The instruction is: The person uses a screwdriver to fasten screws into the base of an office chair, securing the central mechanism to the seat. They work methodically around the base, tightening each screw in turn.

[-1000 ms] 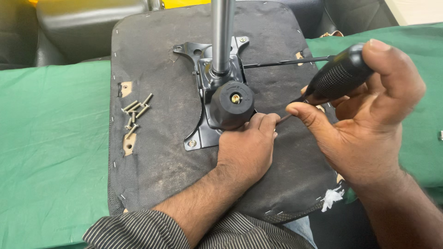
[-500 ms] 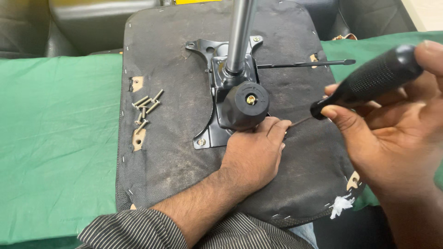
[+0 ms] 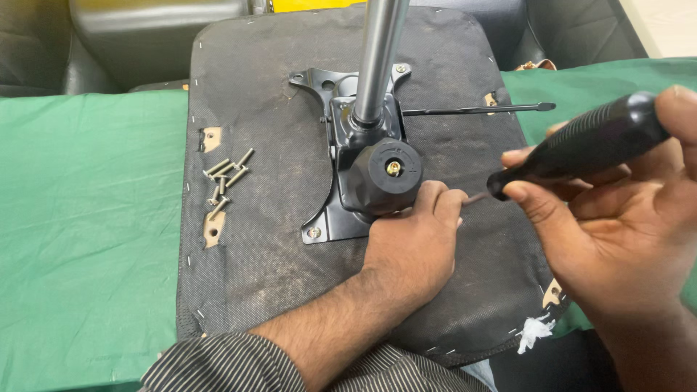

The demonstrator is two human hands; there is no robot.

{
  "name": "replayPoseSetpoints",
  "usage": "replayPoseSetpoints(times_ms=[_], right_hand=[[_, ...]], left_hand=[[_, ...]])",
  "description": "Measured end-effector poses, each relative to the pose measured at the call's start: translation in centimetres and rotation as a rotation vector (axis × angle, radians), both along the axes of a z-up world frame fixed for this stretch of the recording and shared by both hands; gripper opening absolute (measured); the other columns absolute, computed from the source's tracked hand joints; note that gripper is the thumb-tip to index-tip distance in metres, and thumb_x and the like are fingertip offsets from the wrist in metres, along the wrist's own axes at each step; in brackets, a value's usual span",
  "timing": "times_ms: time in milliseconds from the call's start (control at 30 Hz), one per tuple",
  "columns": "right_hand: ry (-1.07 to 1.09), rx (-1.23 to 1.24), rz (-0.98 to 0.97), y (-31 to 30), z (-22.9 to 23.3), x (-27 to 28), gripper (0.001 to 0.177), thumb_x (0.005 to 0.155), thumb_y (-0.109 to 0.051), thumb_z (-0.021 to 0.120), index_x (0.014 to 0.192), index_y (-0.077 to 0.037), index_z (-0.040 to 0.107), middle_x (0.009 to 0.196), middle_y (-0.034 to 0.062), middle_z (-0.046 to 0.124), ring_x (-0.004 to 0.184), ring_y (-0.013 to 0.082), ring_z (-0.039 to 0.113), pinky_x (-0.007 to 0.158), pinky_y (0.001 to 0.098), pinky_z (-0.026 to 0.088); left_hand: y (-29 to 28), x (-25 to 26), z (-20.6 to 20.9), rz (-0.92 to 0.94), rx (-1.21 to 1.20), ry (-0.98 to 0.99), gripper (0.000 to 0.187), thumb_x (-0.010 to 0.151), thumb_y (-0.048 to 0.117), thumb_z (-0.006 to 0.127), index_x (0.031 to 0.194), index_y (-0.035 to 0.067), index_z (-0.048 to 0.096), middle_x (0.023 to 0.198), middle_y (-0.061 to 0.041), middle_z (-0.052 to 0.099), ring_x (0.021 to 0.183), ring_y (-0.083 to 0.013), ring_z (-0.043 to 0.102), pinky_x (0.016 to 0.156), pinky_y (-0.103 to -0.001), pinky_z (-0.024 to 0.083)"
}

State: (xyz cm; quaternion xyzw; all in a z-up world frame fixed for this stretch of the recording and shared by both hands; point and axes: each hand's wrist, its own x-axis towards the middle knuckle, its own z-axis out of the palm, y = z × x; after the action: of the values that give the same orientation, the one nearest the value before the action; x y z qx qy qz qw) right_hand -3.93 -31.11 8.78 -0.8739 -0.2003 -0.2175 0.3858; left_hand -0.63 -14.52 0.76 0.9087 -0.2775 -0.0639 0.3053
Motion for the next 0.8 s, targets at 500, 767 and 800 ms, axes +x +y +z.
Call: replayPoseSetpoints(times_ms=[500,767,800], right_hand=[[-0.072,-0.143,-0.044,0.9,0.6,0.4,0.105,0.087,0.017,0.073,0.157,-0.024,0.005,0.136,0.0286,0.039,0.118,0.035,0.061,0.101,0.044,0.064],[0.032,0.018,-0.022,1.2,0.6,0.6,0.097,0.097,0.02,0.064,0.156,-0.025,0.002,0.141,0.0219,0.044,0.123,0.0293,0.065,0.105,0.0431,0.063],[-0.014,-0.067,-0.038,1.2,0.8,0.8,0.102,0.094,0.02,0.068,0.158,-0.026,0.002,0.14,0.0246,0.042,0.122,0.0322,0.064,0.104,0.0444,0.062]], left_hand=[[0.3,0.4,-1.1,-0.04,0.017,-0.121,0.049,0.089,0.005,0.062,0.136,0.005,0.049,0.119,-0.01,0.059,0.078,-0.0173,0.073,0.063,-0.032,0.062],[-0.2,0.3,-0.6,0.019,-0.073,-0.065,0.033,0.099,0.016,0.06,0.13,0.007,0.053,0.118,-0.009,0.059,0.084,-0.0175,0.073,0.073,-0.035,0.06],[-0.3,0.3,-0.5,0.025,-0.079,-0.071,0.033,0.098,0.015,0.06,0.13,0.007,0.054,0.119,-0.008,0.059,0.083,-0.0172,0.073,0.073,-0.035,0.06]])
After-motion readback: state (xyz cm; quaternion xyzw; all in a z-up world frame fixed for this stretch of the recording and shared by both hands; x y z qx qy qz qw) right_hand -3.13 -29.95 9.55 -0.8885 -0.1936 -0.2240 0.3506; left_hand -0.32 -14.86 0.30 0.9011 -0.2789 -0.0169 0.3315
